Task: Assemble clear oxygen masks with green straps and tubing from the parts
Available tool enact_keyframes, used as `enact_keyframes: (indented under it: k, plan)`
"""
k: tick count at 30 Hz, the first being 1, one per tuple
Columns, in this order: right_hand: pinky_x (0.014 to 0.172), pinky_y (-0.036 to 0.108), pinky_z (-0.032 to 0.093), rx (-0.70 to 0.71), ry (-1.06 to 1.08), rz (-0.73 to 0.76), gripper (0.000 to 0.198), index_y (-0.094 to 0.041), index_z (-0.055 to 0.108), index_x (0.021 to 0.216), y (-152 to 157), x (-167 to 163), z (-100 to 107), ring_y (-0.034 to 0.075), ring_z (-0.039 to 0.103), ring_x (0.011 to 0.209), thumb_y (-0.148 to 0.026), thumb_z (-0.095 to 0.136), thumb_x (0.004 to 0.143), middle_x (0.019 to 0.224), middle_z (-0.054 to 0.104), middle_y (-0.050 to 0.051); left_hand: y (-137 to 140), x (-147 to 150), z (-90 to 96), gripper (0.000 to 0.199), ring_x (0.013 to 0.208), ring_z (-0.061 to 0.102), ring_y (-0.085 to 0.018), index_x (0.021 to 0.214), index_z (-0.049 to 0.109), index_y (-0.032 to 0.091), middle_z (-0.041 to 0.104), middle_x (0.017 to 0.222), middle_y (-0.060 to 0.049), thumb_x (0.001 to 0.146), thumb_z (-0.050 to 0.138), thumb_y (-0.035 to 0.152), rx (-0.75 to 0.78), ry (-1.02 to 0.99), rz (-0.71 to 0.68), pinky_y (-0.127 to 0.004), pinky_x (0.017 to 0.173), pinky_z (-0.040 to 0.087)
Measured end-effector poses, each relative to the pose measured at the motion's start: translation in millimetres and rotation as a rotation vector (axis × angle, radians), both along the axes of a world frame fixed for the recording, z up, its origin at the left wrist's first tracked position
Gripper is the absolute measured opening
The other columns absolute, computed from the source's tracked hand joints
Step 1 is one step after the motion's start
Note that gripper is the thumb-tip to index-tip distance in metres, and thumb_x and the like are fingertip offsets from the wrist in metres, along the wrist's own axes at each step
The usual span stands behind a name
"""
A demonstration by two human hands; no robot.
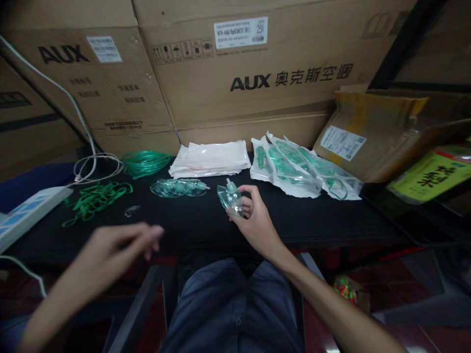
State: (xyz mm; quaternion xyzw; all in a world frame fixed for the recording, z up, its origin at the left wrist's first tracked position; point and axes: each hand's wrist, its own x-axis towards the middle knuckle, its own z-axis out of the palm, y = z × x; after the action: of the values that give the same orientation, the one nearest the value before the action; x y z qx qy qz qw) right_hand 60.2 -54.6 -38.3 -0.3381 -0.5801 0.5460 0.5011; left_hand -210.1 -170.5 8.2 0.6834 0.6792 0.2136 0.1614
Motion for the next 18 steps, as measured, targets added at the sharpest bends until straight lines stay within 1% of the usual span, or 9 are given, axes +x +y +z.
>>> enact_keyframes:
  k: [1,3,4,5,7,8,11,14,18]
  plan:
    - [0.068,0.028,0.055,0.0,0.006,0.004,0.052,-0.027,0.046,0.11,-0.2,0.1,0.2,0.015,0.067,0.069,-0.029,0.084,0.075,0.077,0.07,-0.006,-6.8,19.2,-19.4,0.051,0.073,0.069,-0.02,0.077,0.075,0.025,0.074,0.073,0.0,0.101,0.044,0.058,-0.197,0.017,-0.171,-0.028,0.071,0.05]
    - [0.067,0.029,0.055,0.0,0.017,0.011,0.05,-0.027,0.046,0.11,-0.6,0.3,0.6,0.015,0.067,0.068,-0.03,0.083,0.075,0.077,0.07,-0.006,-13.2,45.2,-67.7,0.041,0.097,0.073,-0.026,0.102,0.079,0.028,0.079,0.099,-0.004,0.1,0.049,0.057,-0.365,0.136,-0.309,-0.034,0.088,0.052]
    - [0.067,0.029,0.055,0.0,0.021,0.013,0.05,-0.027,0.046,0.109,-0.7,0.4,0.8,0.015,0.067,0.068,-0.03,0.083,0.076,0.076,0.069,-0.006,-12.1,51.3,-93.0,0.041,0.113,0.07,-0.029,0.118,0.076,0.028,0.077,0.118,-0.008,0.1,0.05,0.055,-0.42,0.185,-0.329,-0.038,0.1,0.049]
    - [0.066,0.029,0.055,0.0,0.023,0.014,0.05,-0.027,0.046,0.109,-0.8,0.6,1.1,0.015,0.067,0.067,-0.031,0.083,0.076,0.076,0.069,-0.006,-8.4,53.5,-116.6,0.047,0.127,0.064,-0.033,0.132,0.07,0.026,0.07,0.137,-0.012,0.099,0.051,0.054,-0.481,0.228,-0.303,-0.044,0.108,0.045]
    - [0.066,0.029,0.056,-0.002,0.025,0.019,0.05,-0.027,0.046,0.109,-0.8,1.4,2.0,0.015,0.067,0.067,-0.033,0.084,0.076,0.076,0.069,-0.006,3.6,50.5,-154.5,0.06,0.138,0.054,-0.04,0.145,0.059,0.013,0.056,0.15,-0.023,0.099,0.051,0.052,-0.518,0.251,-0.284,-0.051,0.112,0.042]
    - [0.065,0.029,0.056,-0.004,0.027,0.022,0.05,-0.027,0.046,0.108,-0.8,2.0,2.7,0.015,0.067,0.067,-0.034,0.084,0.076,0.076,0.069,-0.007,10.1,47.6,-167.6,0.061,0.138,0.054,-0.039,0.146,0.057,0.012,0.055,0.152,-0.023,0.099,0.052,0.05,-0.523,0.247,-0.294,-0.05,0.112,0.043]
    - [0.068,0.031,0.057,-0.027,0.018,0.035,0.05,-0.027,0.046,0.108,-1.4,4.3,5.3,0.016,0.069,0.068,-0.037,0.084,0.077,0.077,0.07,-0.006,24.6,41.3,-187.2,0.048,0.128,0.063,-0.032,0.133,0.067,0.019,0.065,0.14,-0.015,0.097,0.055,0.05,-0.52,0.203,-0.346,-0.04,0.108,0.047]
    - [0.07,0.032,0.057,-0.059,-0.001,0.032,0.049,-0.028,0.046,0.108,-3.6,6.3,8.4,0.016,0.069,0.069,-0.037,0.083,0.078,0.078,0.071,-0.007,30.5,37.0,-189.4,0.038,0.12,0.068,-0.028,0.121,0.072,0.025,0.073,0.127,-0.008,0.1,0.05,0.049,-0.498,0.164,-0.34,-0.035,0.102,0.05]
    - [0.07,0.032,0.054,-0.094,-0.017,0.004,0.045,-0.029,0.047,0.11,-7.4,8.1,11.5,0.016,0.067,0.068,-0.034,0.082,0.081,0.075,0.071,-0.007,33.4,21.1,-187.5,0.04,0.127,0.064,-0.028,0.129,0.068,0.023,0.072,0.133,-0.009,0.104,0.04,0.038,-0.438,0.164,-0.221,-0.037,0.109,0.046]
